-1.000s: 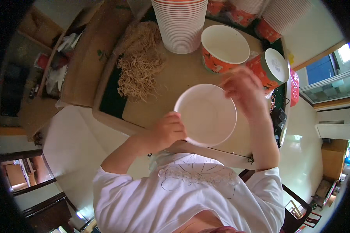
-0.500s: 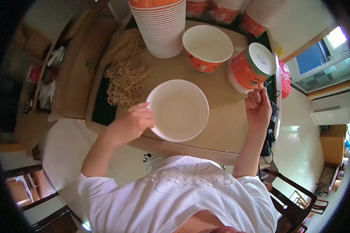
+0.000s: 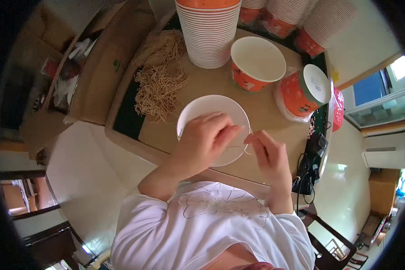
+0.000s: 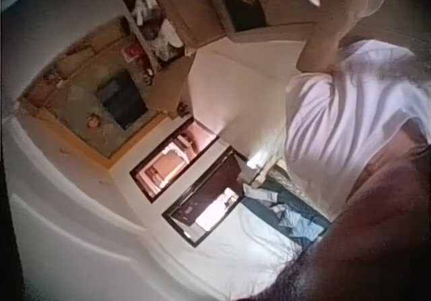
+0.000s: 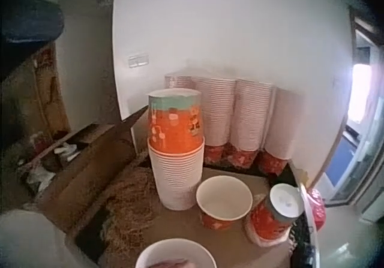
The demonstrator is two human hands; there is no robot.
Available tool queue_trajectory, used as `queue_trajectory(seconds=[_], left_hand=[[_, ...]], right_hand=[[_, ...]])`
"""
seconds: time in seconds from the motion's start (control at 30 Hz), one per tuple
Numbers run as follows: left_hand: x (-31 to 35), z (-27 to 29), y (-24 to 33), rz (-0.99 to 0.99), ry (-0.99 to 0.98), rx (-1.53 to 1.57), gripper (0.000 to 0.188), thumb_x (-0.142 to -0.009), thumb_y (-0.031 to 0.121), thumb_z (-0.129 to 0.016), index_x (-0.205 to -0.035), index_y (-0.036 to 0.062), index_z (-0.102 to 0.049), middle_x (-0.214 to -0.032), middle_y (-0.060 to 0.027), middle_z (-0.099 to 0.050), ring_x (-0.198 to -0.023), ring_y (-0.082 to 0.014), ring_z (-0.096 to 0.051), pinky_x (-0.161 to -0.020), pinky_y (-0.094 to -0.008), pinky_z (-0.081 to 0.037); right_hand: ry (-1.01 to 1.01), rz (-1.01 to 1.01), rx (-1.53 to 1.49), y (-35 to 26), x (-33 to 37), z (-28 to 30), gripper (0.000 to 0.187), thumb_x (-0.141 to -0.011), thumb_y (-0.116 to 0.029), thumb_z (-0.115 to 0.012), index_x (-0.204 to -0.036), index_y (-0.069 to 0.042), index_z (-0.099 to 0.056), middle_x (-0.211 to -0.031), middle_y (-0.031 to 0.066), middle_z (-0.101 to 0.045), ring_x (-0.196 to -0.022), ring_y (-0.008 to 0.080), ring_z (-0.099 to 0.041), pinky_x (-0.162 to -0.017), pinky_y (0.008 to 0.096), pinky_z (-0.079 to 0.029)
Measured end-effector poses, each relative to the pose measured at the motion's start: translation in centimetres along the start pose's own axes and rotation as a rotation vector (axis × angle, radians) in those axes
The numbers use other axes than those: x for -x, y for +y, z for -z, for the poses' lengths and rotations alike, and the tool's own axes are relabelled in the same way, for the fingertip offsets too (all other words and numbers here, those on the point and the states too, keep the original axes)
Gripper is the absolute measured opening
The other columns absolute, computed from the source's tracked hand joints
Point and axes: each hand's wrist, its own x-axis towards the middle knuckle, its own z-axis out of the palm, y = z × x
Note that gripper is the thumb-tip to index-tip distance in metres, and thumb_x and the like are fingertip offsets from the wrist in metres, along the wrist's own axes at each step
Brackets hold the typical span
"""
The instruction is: Tying strings onto paper bowls in a packaging area.
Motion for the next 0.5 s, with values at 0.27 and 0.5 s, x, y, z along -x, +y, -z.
queue_trajectory(seconds=[0.27, 0.5], left_hand=[[0.4, -4.1, -1.7, 0.179, -0.142, 0.310, 0.017, -0.095, 0.010, -0.049, -0.083, -0.0001, -0.046, -0.070, -0.0136, -0.052, -0.064, -0.0252, -0.051, -0.060, -0.0371, -0.042], [1.2, -5.1, -2.7, 0.213, -0.112, 0.325, 0.008, -0.096, 0.008, -0.046, -0.090, 0.0018, -0.044, -0.078, -0.0119, -0.052, -0.071, -0.0220, -0.053, -0.067, -0.0332, -0.044]], right_hand=[[0.043, 0.131, 0.091, 1.6, 0.3, -1.1, 0.004, -0.087, -0.006, -0.061, -0.091, -0.004, -0.061, -0.065, 0.0079, -0.058, -0.052, 0.0189, -0.056, -0.049, 0.0311, -0.042], [0.196, -0.100, -0.373, 3.9, 0.4, -3.1, 0.005, -0.084, -0.001, -0.067, -0.087, -0.002, -0.063, -0.062, -0.0083, -0.042, -0.055, 0.0003, -0.035, -0.047, 0.0179, -0.025]])
